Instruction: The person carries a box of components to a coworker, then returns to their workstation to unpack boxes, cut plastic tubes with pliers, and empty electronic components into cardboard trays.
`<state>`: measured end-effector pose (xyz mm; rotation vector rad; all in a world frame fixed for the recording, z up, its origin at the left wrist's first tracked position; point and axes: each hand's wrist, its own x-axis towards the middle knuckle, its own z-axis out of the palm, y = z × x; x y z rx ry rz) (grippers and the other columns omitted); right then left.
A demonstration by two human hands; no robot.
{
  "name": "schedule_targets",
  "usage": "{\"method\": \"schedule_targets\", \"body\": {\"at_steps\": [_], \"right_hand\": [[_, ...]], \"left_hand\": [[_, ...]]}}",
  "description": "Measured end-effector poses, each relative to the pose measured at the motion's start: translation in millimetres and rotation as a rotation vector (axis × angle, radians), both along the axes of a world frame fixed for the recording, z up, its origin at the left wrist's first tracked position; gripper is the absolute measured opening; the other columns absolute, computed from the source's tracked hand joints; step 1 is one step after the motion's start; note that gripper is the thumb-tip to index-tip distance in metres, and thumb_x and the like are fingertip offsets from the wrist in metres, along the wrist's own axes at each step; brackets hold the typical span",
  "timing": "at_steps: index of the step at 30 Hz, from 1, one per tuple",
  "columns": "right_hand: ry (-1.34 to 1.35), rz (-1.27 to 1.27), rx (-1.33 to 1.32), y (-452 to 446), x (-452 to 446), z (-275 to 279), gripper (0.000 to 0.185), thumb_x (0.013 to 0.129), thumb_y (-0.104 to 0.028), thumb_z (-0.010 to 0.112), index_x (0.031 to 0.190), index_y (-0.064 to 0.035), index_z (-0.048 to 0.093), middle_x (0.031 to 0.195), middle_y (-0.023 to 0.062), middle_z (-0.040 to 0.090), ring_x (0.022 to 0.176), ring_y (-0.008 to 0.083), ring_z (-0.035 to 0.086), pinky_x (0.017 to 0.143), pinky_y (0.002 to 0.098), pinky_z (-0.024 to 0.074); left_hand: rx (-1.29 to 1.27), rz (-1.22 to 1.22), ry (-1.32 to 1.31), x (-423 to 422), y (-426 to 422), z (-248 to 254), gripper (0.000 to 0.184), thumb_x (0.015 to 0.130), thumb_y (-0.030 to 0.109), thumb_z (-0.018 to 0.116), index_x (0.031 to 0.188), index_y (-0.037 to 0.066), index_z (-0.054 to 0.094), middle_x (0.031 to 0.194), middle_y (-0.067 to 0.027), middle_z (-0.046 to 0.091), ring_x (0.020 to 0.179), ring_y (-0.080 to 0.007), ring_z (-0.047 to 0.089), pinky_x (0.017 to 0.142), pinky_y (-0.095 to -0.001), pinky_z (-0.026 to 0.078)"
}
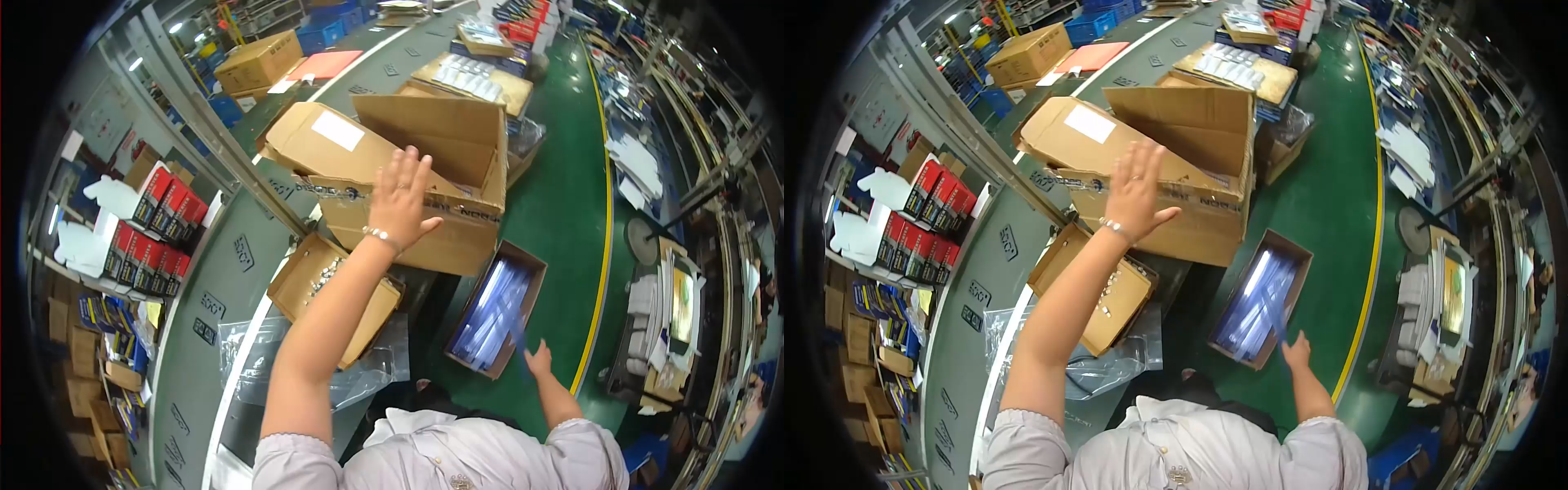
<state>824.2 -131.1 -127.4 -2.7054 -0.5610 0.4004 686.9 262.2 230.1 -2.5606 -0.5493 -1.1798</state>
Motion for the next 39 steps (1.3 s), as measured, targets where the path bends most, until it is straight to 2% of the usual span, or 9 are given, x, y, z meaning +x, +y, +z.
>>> {"method": "schedule_targets", "body": {"at_steps": [3, 6, 12, 14, 20, 25, 26, 31, 39], "right_hand": [[-0.047, -0.168, 0.665, 82.3, 45.6, 47.1, 0.043, 0.072, -0.008, 0.052, 0.111, 0.0018, 0.037, 0.100, 0.0139, 0.047, 0.094, 0.0219, 0.046, 0.083, 0.0294, 0.0358], [-0.096, 0.100, 1.307, 160.4, 50.6, 205.1, 0.020, 0.077, 0.001, 0.042, 0.097, -0.0017, 0.045, 0.088, 0.0049, 0.046, 0.077, 0.0116, 0.045, 0.074, 0.0233, 0.0372], [-0.123, 1.095, 1.054, 287.2, -0.2, 436.4, 0.018, 0.074, 0.000, 0.046, 0.091, 0.0017, 0.051, 0.088, 0.0101, 0.055, 0.078, 0.0141, 0.052, 0.069, 0.0245, 0.0409], [-0.048, 1.117, 0.728, 359.0, -2.9, 437.7, 0.030, 0.076, -0.020, 0.046, 0.097, 0.0013, 0.051, 0.082, 0.0106, 0.058, 0.073, 0.0207, 0.055, 0.067, 0.0284, 0.0430], [-0.020, 0.947, 0.039, 482.2, 17.4, 355.6, 0.055, 0.079, -0.043, 0.040, 0.113, -0.0003, 0.042, 0.115, 0.0190, 0.043, 0.108, 0.0295, 0.039, 0.090, 0.0323, 0.0306], [0.618, 0.737, 0.544, 529.2, 67.5, 263.6, 0.056, 0.084, -0.042, 0.027, 0.112, 0.0049, 0.041, 0.117, 0.0168, 0.041, 0.110, 0.0241, 0.038, 0.093, 0.0331, 0.0269], [0.561, 0.710, 0.635, 524.3, 76.6, 257.3, 0.056, 0.084, -0.041, 0.026, 0.119, 0.0023, 0.033, 0.126, 0.0162, 0.030, 0.119, 0.0241, 0.026, 0.097, 0.0306, 0.0197], [0.660, 0.731, 0.460, 471.5, 24.7, 299.0, 0.065, 0.077, -0.049, 0.041, 0.118, 0.0009, 0.037, 0.122, 0.0144, 0.036, 0.114, 0.0232, 0.032, 0.094, 0.0307, 0.0234], [0.666, 0.864, 0.455, 471.2, 34.6, 298.6, 0.062, 0.066, -0.039, 0.061, 0.113, -0.0028, 0.043, 0.108, 0.0114, 0.048, 0.099, 0.0200, 0.046, 0.086, 0.0303, 0.0328]], "left_hand": [[-0.369, -0.134, 0.409, -2.1, 12.1, -23.0, 0.028, 0.059, 0.020, 0.065, 0.080, 0.009, 0.049, 0.078, -0.0074, 0.054, 0.078, -0.0264, 0.049, 0.073, -0.0334, 0.038], [-0.275, -0.167, 0.261, -28.5, -8.5, -38.9, 0.021, 0.060, 0.014, 0.063, 0.071, 0.010, 0.045, 0.065, -0.0046, 0.049, 0.068, -0.0231, 0.048, 0.067, -0.0333, 0.037], [-0.296, -0.175, 0.159, -38.5, -33.4, -49.9, 0.019, 0.059, 0.010, 0.061, 0.072, 0.009, 0.047, 0.065, -0.0028, 0.049, 0.069, -0.0198, 0.048, 0.068, -0.0318, 0.037], [-0.295, -0.191, 0.135, -42.2, -38.3, -51.1, 0.018, 0.059, 0.009, 0.060, 0.072, 0.009, 0.047, 0.065, -0.0023, 0.049, 0.069, -0.0195, 0.048, 0.068, -0.0317, 0.037], [-0.336, -0.199, 0.147, -67.6, -54.5, -52.0, 0.014, 0.060, 0.008, 0.058, 0.070, 0.008, 0.047, 0.070, -0.0025, 0.048, 0.073, -0.0193, 0.047, 0.070, -0.0330, 0.037], [-0.290, -0.202, 0.133, -81.0, -61.9, -56.2, 0.013, 0.061, 0.009, 0.057, 0.070, 0.009, 0.048, 0.070, -0.0022, 0.048, 0.075, -0.0188, 0.048, 0.072, -0.0323, 0.037], [-0.292, -0.214, 0.134, -80.0, -61.6, -56.2, 0.012, 0.062, 0.009, 0.057, 0.070, 0.009, 0.048, 0.070, -0.0020, 0.048, 0.074, -0.0186, 0.048, 0.072, -0.0319, 0.037], [-0.318, -0.223, 0.145, -77.0, -61.8, -55.9, 0.012, 0.062, 0.010, 0.057, 0.071, 0.010, 0.048, 0.069, -0.0012, 0.048, 0.074, -0.0179, 0.048, 0.072, -0.0311, 0.038], [-0.290, -0.208, 0.128, -69.7, -57.2, -56.4, 0.012, 0.062, 0.011, 0.056, 0.068, 0.011, 0.045, 0.067, -0.0003, 0.045, 0.073, -0.0164, 0.047, 0.071, -0.0297, 0.037]]}}
